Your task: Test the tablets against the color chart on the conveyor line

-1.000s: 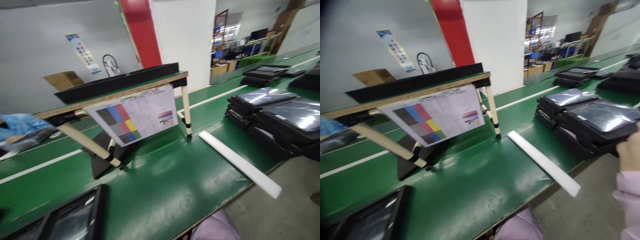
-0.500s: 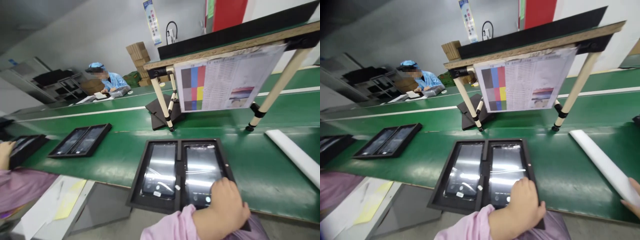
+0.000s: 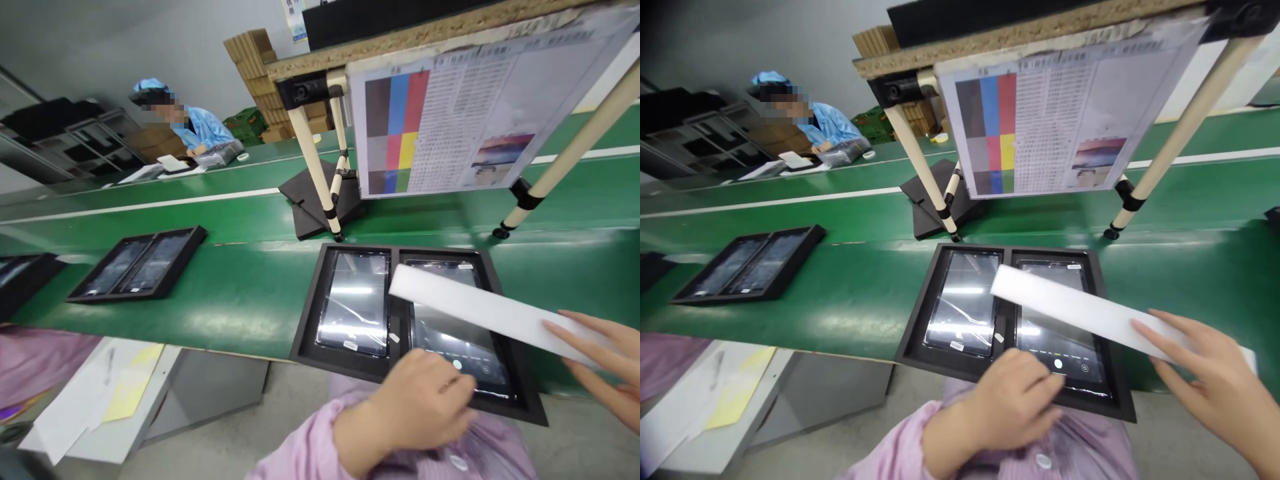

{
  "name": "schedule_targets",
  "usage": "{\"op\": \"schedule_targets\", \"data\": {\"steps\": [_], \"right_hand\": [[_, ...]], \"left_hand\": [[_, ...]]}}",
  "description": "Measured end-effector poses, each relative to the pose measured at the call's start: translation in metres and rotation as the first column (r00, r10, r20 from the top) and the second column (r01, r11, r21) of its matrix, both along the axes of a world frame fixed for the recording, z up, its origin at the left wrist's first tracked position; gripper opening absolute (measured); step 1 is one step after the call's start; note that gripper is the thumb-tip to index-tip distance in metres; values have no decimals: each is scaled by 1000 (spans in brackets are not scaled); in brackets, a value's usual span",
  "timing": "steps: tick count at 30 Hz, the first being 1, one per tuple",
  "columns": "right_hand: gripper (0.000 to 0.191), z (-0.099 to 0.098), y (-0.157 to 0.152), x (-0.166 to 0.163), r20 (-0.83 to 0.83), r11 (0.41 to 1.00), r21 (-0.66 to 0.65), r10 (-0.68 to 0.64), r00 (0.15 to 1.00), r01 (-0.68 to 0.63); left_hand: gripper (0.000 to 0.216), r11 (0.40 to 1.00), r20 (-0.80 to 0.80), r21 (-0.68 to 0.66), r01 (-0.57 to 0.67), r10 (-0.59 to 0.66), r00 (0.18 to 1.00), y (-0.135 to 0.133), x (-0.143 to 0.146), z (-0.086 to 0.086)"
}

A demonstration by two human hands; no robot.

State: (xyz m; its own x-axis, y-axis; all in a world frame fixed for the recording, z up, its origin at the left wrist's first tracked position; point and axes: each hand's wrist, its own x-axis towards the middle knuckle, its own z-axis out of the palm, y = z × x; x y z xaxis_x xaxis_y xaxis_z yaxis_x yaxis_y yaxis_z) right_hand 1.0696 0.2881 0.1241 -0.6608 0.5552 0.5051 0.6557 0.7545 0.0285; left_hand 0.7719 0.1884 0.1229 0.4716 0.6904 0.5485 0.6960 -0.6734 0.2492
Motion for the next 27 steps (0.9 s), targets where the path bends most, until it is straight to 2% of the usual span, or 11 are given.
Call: {"op": "schedule_targets", "data": {"steps": [2, 4, 6, 8, 15, 20, 24, 27], "right_hand": [[68, 5, 8, -23, 55, 997, 23, 67, 996, -68], [61, 0, 16, -34, 89, 996, 32, 78, 993, -81], [46, -11, 22, -39, 108, 996, 37, 71, 992, -75], [38, -19, 27, -42, 114, 998, 45, 43, 993, -49], [41, -30, 34, -46, 94, 1000, 25, -10, 995, 8], [40, -44, 32, -39, 77, 972, -158, -163, 984, 174], [36, -48, 33, -36, 42, 961, -214, -170, 985, 175], [37, -46, 32, -40, 28, 943, -262, -204, 978, 205]], "left_hand": [[28, 981, 26, -62, -183, 184, 982, -18, -41, -6], [24, 934, 5, -80, -349, 350, 937, -35, -77, -13], [21, 885, -21, -85, -458, 458, 889, -48, -103, -20], [22, 844, -45, -91, -529, 527, 849, -58, -118, -24], [35, 745, -187, -123, -655, 631, 753, -65, -121, -33], [35, 723, -200, -143, -676, 648, 735, -58, -119, -37], [34, 702, -259, -147, -696, 652, 712, -57, -116, -37], [37, 734, -159, -121, -669, 650, 743, -59, -111, -33]]}}
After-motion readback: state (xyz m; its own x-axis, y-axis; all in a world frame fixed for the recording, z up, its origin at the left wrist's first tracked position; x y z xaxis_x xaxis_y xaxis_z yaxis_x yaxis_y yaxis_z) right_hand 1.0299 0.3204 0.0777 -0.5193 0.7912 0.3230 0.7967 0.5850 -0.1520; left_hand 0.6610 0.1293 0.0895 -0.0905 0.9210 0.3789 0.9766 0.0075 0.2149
